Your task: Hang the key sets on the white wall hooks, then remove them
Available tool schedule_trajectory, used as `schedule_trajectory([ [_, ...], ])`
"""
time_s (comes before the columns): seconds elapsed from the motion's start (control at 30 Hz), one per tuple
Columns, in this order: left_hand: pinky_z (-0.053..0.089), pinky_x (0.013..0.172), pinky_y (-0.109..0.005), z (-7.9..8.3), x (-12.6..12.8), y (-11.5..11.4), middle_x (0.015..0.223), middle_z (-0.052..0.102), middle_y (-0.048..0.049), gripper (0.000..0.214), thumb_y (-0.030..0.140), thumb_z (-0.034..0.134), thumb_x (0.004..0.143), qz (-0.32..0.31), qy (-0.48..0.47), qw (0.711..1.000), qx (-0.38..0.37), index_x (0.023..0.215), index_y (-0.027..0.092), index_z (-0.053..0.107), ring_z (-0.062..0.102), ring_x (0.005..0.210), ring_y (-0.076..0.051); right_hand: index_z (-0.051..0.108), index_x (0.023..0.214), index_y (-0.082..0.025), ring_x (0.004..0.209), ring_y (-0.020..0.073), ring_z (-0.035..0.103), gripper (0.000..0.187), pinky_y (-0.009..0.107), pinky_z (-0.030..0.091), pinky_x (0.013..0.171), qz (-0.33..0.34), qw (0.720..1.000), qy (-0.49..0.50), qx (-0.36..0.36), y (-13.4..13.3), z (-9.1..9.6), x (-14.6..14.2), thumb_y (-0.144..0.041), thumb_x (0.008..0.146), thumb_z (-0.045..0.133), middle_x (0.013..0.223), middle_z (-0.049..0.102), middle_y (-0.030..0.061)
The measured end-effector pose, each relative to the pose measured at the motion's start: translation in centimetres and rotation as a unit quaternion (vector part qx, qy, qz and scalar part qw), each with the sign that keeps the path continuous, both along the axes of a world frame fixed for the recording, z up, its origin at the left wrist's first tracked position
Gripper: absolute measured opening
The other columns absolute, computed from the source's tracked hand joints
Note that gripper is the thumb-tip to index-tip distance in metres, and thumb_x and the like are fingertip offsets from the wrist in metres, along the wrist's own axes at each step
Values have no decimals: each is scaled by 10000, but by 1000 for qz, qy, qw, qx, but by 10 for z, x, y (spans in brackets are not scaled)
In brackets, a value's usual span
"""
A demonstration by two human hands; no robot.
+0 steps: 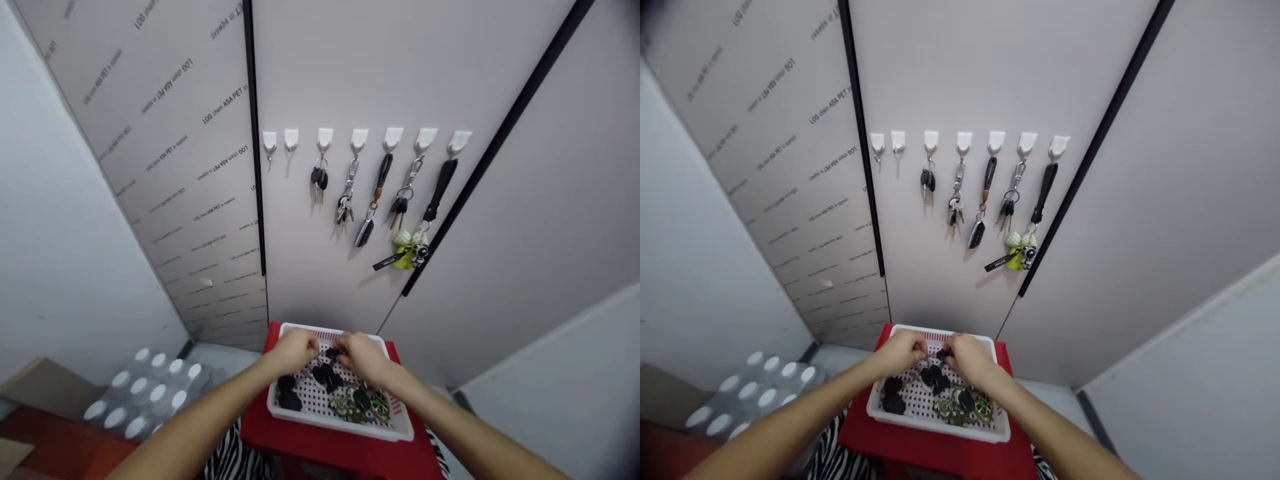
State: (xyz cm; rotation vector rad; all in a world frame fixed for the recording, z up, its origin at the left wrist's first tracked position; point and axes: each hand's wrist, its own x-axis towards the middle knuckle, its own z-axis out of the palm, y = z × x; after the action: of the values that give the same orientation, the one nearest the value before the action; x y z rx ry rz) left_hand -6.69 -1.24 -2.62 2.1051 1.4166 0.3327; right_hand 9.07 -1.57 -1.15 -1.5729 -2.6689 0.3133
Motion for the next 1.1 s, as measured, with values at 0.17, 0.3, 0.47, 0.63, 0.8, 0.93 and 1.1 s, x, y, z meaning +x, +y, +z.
schedule_trajectory([
  [0.17, 358, 593, -223, -12, 11, -11, 711, 566, -35, 214, 153, 391, 608, -22, 66, 996, 50, 725, 171, 570, 493, 667, -142, 554, 820, -157, 815, 182, 481, 243, 244, 336, 672, 2, 998, -49, 47, -7, -10, 2, -145, 629, 404, 851, 572, 82],
  [0.3, 360, 643, -238, -10, 14, -14, 778, 536, -47, 253, 142, 381, 625, -70, 88, 991, 76, 795, 191, 561, 486, 719, -154, 563, 798, -156, 782, 193, 496, 247, 259, 344, 648, -19, 995, -97, 28, -5, -6, 9, -118, 611, 406, 839, 575, 89],
  [0.47, 364, 651, -241, -10, 13, -17, 784, 502, -43, 267, 187, 455, 596, -106, 94, 987, 82, 846, 208, 547, 465, 738, -162, 565, 790, -162, 786, 174, 490, 226, 240, 333, 666, -4, 997, -78, -4, -8, -4, 19, -161, 614, 424, 831, 567, 75],
  [0.63, 362, 647, -226, -10, 16, -19, 789, 484, -27, 272, 233, 505, 573, -108, 81, 989, 67, 842, 219, 540, 451, 744, -154, 558, 806, -187, 800, 159, 463, 233, 225, 316, 693, 60, 998, -19, -17, -16, -9, 14, -219, 590, 476, 822, 546, 40],
  [0.8, 351, 634, -212, -11, 14, -14, 764, 524, -38, 180, 212, 426, 628, -73, 63, 994, 53, 742, 161, 556, 461, 718, -138, 554, 781, -172, 754, 151, 464, 224, 220, 320, 667, 60, 998, 19, -14, -18, -12, 7, -251, 577, 503, 783, 552, 39],
  [0.93, 343, 580, -197, -19, 9, -7, 687, 563, -24, 236, 190, 339, 657, -24, 22, 999, 17, 697, 153, 568, 473, 645, -114, 560, 709, -180, 723, 148, 471, 188, 218, 324, 621, 8, 999, 31, -6, -22, -14, 1, -299, 571, 515, 740, 562, 32],
  [1.1, 328, 510, -179, -17, 8, -13, 661, 586, 2, 263, 154, 393, 564, -51, 10, 998, -25, 749, 185, 578, 469, 578, -102, 592, 625, -173, 683, 188, 513, 161, 264, 341, 622, -77, 996, -43, 6, -32, -15, -10, -263, 587, 464, 693, 596, 70],
])
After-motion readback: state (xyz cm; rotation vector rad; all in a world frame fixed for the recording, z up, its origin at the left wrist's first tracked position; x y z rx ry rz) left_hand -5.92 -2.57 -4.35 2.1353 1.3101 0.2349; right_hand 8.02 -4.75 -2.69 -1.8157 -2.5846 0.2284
